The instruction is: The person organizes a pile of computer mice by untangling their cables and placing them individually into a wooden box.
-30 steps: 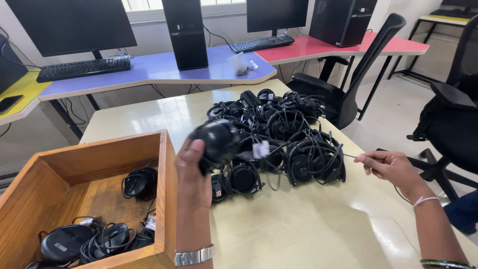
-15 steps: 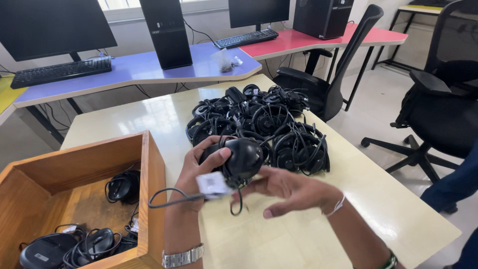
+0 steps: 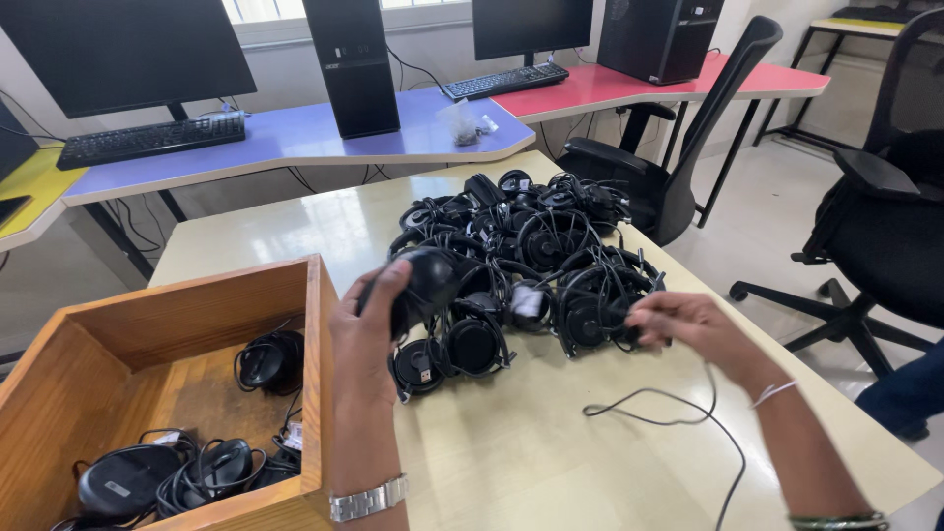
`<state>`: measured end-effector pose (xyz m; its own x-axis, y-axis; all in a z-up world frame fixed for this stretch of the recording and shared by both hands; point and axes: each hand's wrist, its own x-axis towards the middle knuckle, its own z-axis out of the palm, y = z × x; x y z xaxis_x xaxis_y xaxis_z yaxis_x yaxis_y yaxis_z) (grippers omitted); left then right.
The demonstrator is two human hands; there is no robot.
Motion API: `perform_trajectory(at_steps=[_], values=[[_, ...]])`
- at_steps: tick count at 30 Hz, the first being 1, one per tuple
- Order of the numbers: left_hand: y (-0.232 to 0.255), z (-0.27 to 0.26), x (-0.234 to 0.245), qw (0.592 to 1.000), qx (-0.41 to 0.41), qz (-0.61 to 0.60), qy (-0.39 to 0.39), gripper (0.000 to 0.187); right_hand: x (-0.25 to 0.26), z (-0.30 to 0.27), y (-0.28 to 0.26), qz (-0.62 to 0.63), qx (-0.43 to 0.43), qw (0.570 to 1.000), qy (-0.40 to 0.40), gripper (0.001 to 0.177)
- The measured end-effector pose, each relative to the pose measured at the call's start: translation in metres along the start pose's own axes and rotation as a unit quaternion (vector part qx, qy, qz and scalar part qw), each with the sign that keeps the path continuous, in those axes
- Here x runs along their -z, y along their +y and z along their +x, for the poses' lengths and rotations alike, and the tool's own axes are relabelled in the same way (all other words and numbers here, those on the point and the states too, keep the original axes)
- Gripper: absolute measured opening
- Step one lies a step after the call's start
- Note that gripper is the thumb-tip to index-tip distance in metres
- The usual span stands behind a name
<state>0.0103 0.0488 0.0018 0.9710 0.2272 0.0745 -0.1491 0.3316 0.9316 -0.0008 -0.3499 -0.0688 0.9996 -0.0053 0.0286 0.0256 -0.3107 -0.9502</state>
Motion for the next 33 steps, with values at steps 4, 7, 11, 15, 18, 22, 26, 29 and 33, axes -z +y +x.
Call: perform_trajectory(at_steps=[4, 7, 11, 15, 18, 22, 26, 29, 33], values=[[-0.013, 0.001, -0.006, 0.999, 0.021, 0.006, -0.028, 0.041, 0.059, 0.008, 0.024, -0.132, 0.013, 0.989, 0.065, 0.028], [-0.019, 0.003, 0.014, 0.998, 0.033, -0.056, 0.001, 0.044, 0.106, 0.003, 0.059, -0.299, -0.096, 0.935, 0.162, 0.032], [-0.011, 0.003, 0.029, 0.996, 0.009, -0.032, 0.084, 0.048, 0.176, -0.014, 0.124, -0.264, -0.109, 0.918, 0.274, 0.034], [0.0, -0.012, 0.001, 0.996, 0.058, 0.056, -0.033, 0.05, 0.182, -0.016, 0.141, -0.349, -0.119, 0.87, 0.327, 0.023], [0.012, -0.022, -0.018, 0.97, 0.112, 0.124, -0.174, 0.051, 0.146, -0.023, 0.087, -0.438, 0.071, 0.838, 0.317, 0.04], [0.02, -0.022, -0.039, 0.935, 0.072, 0.245, -0.245, 0.049, 0.031, -0.029, -0.034, -0.208, 0.169, 0.927, 0.262, 0.037], [0.019, -0.011, -0.05, 0.92, 0.073, 0.275, -0.268, 0.052, -0.055, -0.02, -0.112, 0.017, 0.202, 0.963, -0.177, 0.072], [0.015, 0.001, -0.044, 0.914, 0.074, 0.332, -0.221, 0.056, -0.067, -0.011, -0.128, 0.054, 0.098, 0.928, -0.356, 0.068], [0.001, 0.021, -0.027, 0.899, 0.025, 0.414, -0.143, 0.059, -0.059, 0.016, -0.128, 0.209, -0.033, 0.906, -0.366, 0.066]])
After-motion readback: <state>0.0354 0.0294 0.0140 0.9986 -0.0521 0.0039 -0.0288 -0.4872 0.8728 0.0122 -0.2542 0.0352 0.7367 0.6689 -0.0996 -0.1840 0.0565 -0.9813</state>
